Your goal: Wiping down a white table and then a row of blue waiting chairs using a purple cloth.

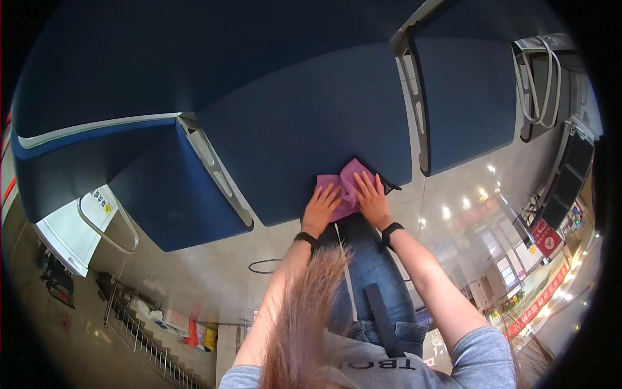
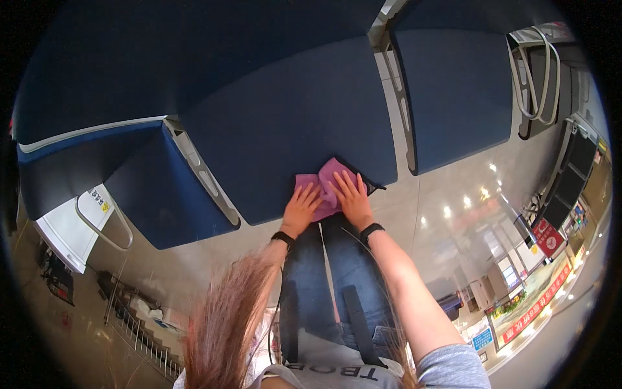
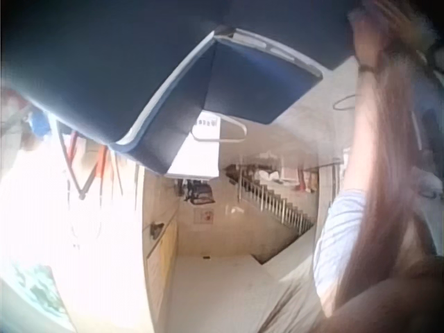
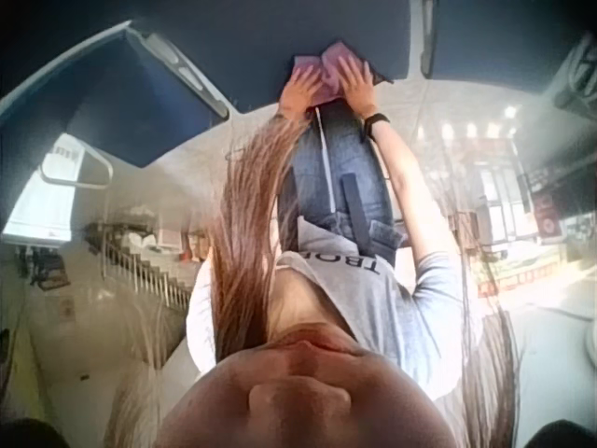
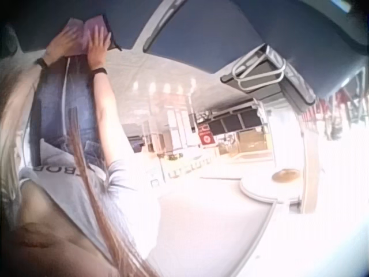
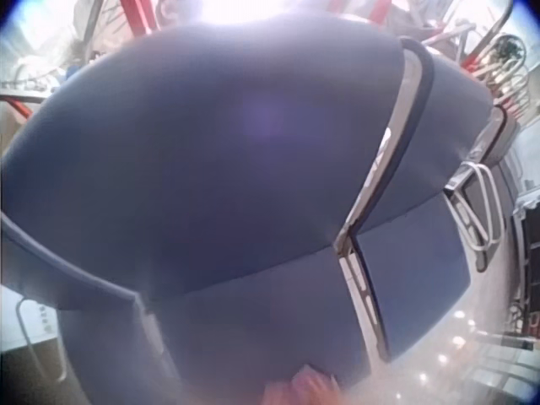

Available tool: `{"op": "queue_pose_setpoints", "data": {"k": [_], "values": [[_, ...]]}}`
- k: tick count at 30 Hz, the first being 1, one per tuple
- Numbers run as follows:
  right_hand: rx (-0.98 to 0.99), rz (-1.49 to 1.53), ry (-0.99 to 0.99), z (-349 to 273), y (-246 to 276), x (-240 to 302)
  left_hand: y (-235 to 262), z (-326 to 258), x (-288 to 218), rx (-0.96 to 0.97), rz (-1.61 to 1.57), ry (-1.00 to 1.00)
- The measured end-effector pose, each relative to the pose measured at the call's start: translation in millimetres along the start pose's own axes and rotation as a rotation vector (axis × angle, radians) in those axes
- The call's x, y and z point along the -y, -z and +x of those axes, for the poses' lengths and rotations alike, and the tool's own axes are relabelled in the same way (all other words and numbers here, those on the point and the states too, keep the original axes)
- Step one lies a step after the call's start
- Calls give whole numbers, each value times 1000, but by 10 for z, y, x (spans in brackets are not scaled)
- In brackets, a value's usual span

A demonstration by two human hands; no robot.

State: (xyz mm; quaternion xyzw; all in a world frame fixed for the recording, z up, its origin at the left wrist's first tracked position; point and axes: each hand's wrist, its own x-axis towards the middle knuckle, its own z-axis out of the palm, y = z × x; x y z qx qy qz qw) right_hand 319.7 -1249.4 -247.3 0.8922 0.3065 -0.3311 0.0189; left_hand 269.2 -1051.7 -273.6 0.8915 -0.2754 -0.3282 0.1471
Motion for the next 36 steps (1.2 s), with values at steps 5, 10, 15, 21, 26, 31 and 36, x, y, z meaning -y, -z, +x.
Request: {"op": "queue_pose_setpoints", "data": {"k": [5,10,15,21,26,31,36], "values": [[-5,195,118,370,328,-362,294,167,406,-27,-131,-102],[-348,107,-23,1277,793,-818,866,693,868,-358,-153,280],[-453,43,-145,2053,1239,-1222,1419,1375,1187,-506,-94,468],[-510,184,-308,1830,994,-1360,1415,1575,1050,-513,67,493],[-478,237,-415,1183,647,-1037,1069,1356,500,-428,110,383],[-350,144,-344,400,292,-601,668,757,6,-318,9,283],[-87,345,-169,271,367,-223,436,131,-14,-135,-204,476]]}}
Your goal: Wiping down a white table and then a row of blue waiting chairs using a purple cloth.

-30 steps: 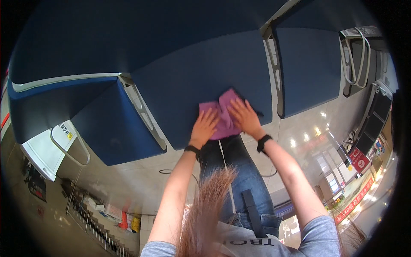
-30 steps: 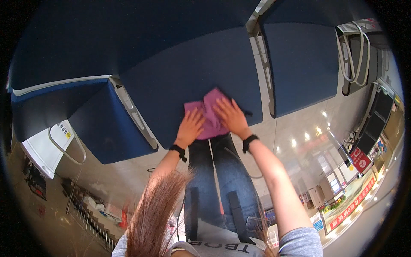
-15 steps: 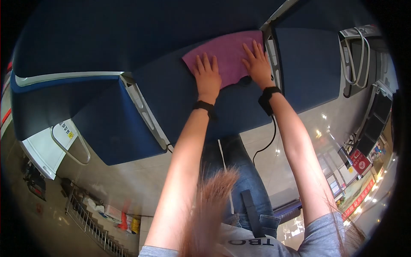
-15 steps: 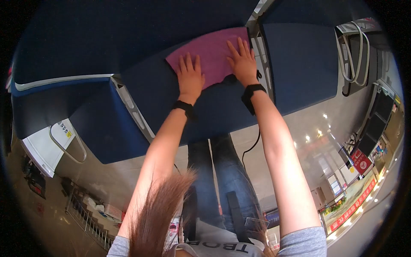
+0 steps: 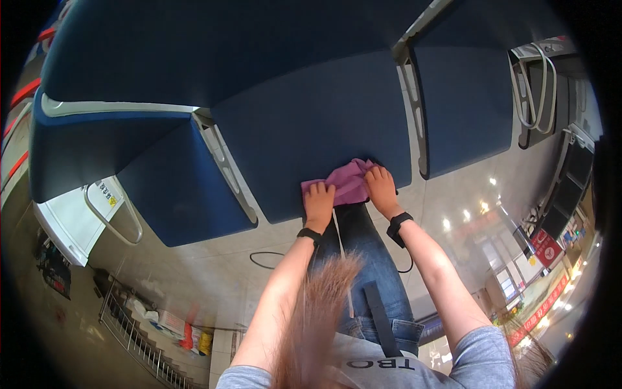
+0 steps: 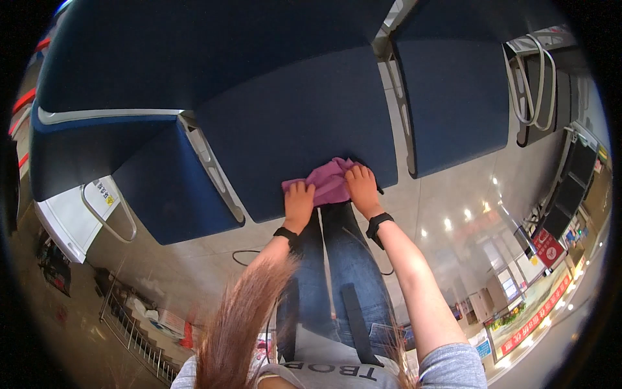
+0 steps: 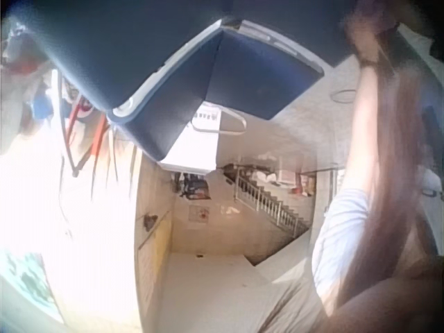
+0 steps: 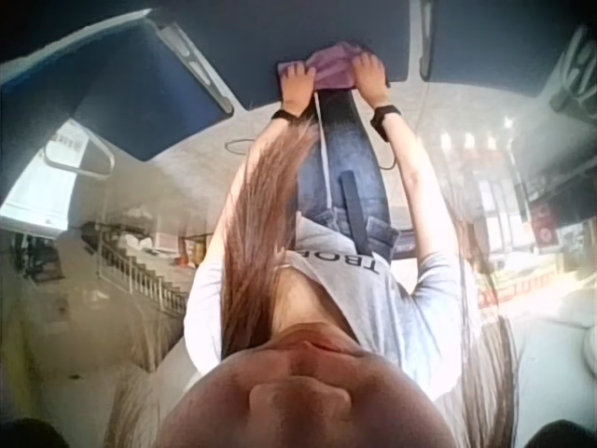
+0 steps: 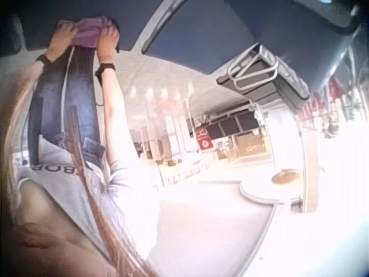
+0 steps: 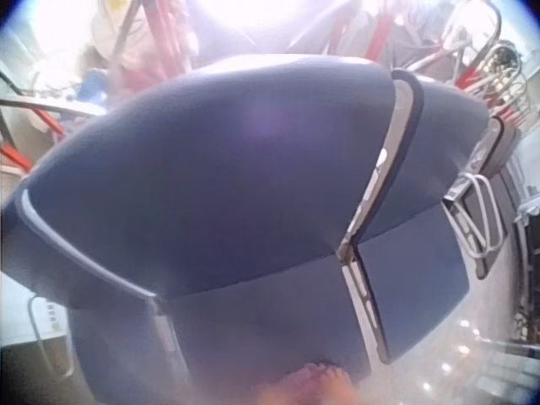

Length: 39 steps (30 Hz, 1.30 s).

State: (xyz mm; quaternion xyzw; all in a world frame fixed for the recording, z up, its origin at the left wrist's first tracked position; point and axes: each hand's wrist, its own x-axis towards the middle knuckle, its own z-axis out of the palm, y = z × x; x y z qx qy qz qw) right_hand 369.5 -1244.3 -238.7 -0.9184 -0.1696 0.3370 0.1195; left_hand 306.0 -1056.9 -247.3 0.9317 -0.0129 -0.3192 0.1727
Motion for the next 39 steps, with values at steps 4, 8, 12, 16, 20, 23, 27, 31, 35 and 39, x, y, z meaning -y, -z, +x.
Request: {"op": "queue_pose_setpoints", "data": {"k": [4,8,12,16,20,23,27,31,35,39], "values": [[-417,206,116,505,648,373,996,189,186,-302,-206,77],[-908,232,384,1143,2026,949,2667,423,379,-768,-144,-5],[-1114,179,499,1499,2917,1510,3878,509,580,-1163,139,-195],[-1211,76,683,1906,3492,1825,4223,844,760,-1289,240,-279],[-1210,-56,778,2227,3574,2134,4217,951,831,-1038,405,-54],[-1162,-138,865,2362,3710,2304,4283,933,982,-1088,295,-18],[-1087,-39,974,2562,3806,2490,4358,967,1352,-1193,353,-42],[-1120,-93,1015,2490,4220,2162,4602,1324,1304,-1467,205,26],[-1148,-117,770,2421,4307,1719,4827,1578,630,-1518,235,-116],[-1247,-218,615,2280,4415,1085,4870,1835,8,-1262,161,-124]]}}
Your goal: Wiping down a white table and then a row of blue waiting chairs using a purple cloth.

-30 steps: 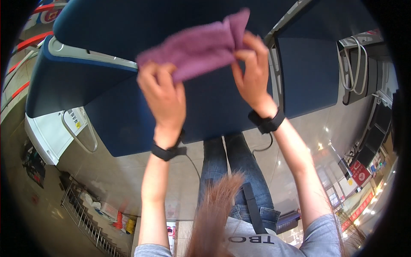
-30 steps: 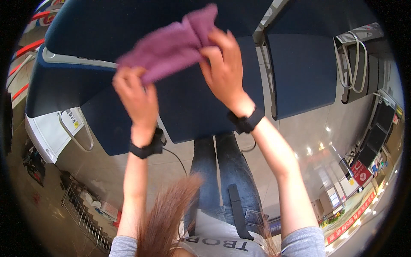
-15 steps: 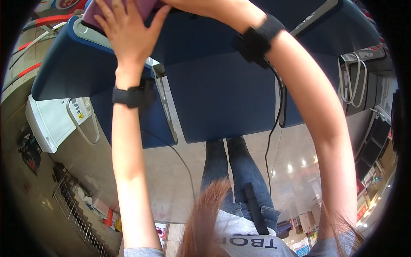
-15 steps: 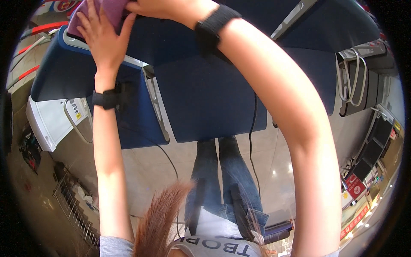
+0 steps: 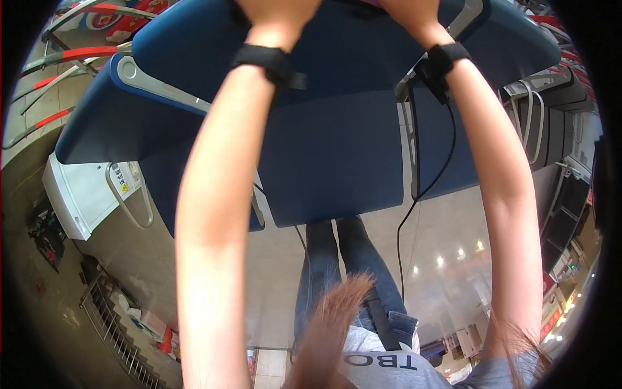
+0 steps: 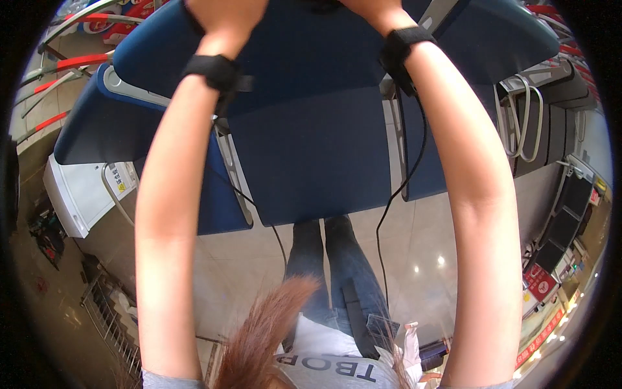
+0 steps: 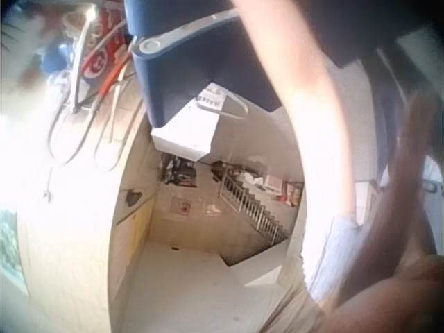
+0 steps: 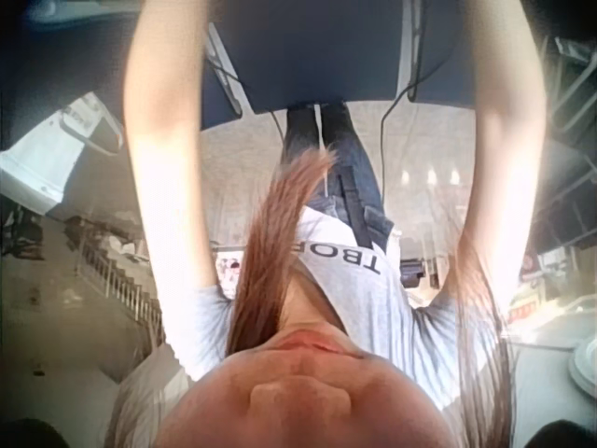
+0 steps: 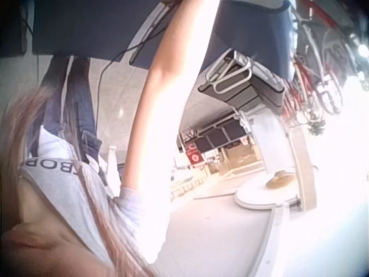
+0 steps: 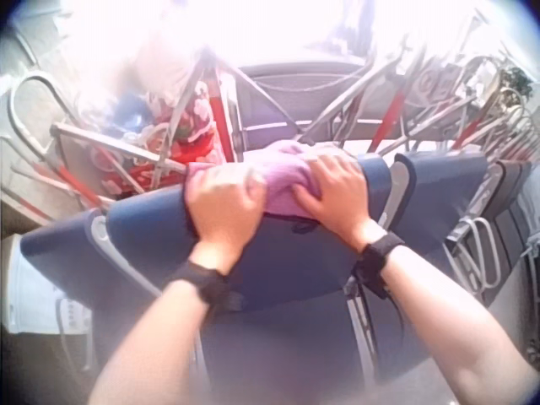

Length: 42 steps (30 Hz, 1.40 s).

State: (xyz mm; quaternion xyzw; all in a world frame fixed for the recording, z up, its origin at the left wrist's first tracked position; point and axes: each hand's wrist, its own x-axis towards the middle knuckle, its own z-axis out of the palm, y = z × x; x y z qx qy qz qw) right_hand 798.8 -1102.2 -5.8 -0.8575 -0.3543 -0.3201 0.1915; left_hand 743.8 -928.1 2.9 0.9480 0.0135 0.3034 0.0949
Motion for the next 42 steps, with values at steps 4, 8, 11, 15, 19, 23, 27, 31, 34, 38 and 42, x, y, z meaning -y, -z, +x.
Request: {"op": "queue_pose_setpoints", "data": {"k": [4,8,11,15,19,23,27,31,34,38,42], "values": [[26,-142,-45,-381,68,-110,-287,-200,-366,-308,-35,-128],[65,-110,-121,-663,-15,39,-276,-634,-295,-52,7,-230],[82,-99,-71,-939,-242,220,-421,-1209,32,168,-106,-239],[270,-5,75,-1572,-526,550,-644,-2155,548,371,208,-369],[670,-207,266,-2435,-867,791,-623,-2990,797,767,404,-482],[1065,-281,64,-2817,-964,1247,-550,-3315,687,1445,107,385],[1224,-144,-360,-2987,-973,1438,-639,-3437,557,1368,111,392],[1116,-211,-77,-2960,-878,1290,-635,-3374,466,1075,45,455],[912,-130,22,-2711,-801,1282,-649,-3226,513,1047,-120,652],[727,1,101,-2187,-787,1393,-532,-3138,492,990,-286,761],[563,138,149,-1663,-843,1633,-321,-3134,454,647,-262,698]]}}
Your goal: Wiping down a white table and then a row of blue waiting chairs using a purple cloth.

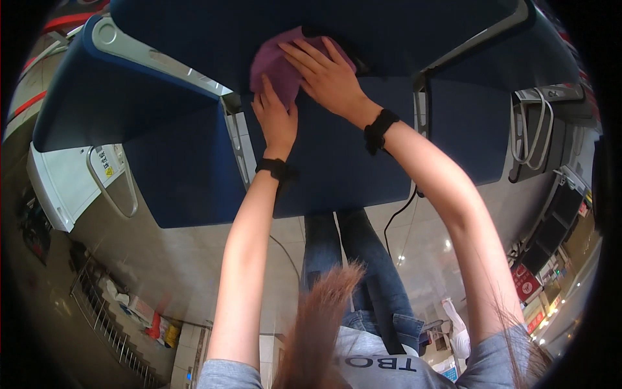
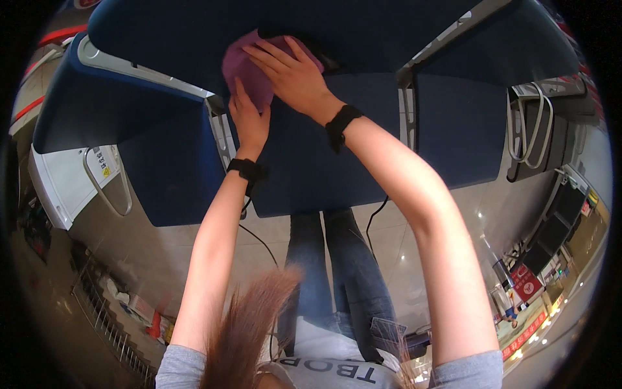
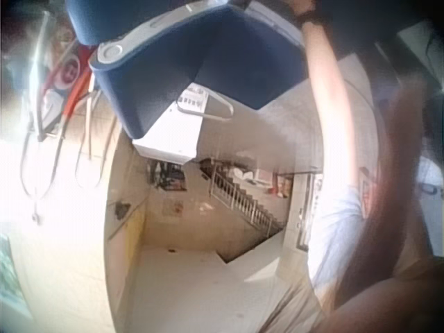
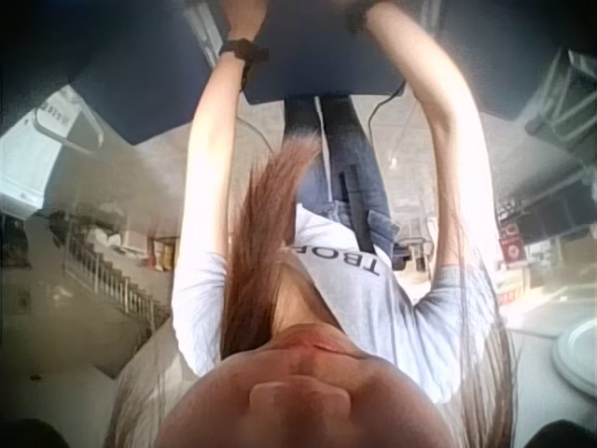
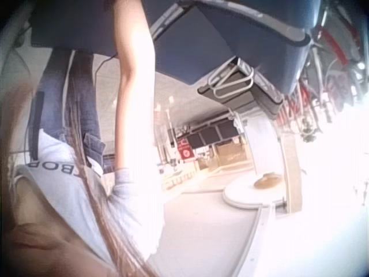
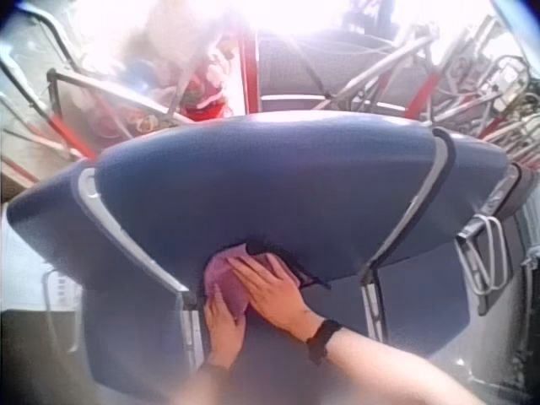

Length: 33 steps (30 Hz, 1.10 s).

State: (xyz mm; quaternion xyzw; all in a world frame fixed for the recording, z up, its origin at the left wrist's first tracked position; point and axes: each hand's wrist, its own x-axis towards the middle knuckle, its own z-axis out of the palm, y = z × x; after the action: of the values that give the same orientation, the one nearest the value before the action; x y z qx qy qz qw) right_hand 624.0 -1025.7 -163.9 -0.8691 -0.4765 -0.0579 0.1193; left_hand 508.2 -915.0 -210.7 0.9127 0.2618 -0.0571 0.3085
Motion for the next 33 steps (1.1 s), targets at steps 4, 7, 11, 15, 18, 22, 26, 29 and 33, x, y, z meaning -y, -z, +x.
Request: {"op": "queue_pose_setpoints", "data": {"k": [4,7,11,15,18,22,26,29,33], "values": [[-127,64,-86,554,366,250,490,191,-292,-274,-68,-304],[-381,295,52,1161,692,315,959,589,-397,-614,-111,-445],[-671,100,-78,1788,1000,164,1644,1101,-470,-732,97,-558],[-624,102,-90,1983,1011,145,1904,1274,-456,-957,302,-578],[-733,54,68,1917,1060,18,1732,1301,-460,-1011,79,-675],[-547,-39,244,1574,953,-31,1160,1033,-149,-748,111,-569],[-94,-484,406,994,199,-13,629,777,319,-602,180,-439],[-119,-511,403,622,-252,-2,256,485,523,-402,275,-345],[84,-483,297,370,-310,-81,23,319,401,-221,498,-224]]}}
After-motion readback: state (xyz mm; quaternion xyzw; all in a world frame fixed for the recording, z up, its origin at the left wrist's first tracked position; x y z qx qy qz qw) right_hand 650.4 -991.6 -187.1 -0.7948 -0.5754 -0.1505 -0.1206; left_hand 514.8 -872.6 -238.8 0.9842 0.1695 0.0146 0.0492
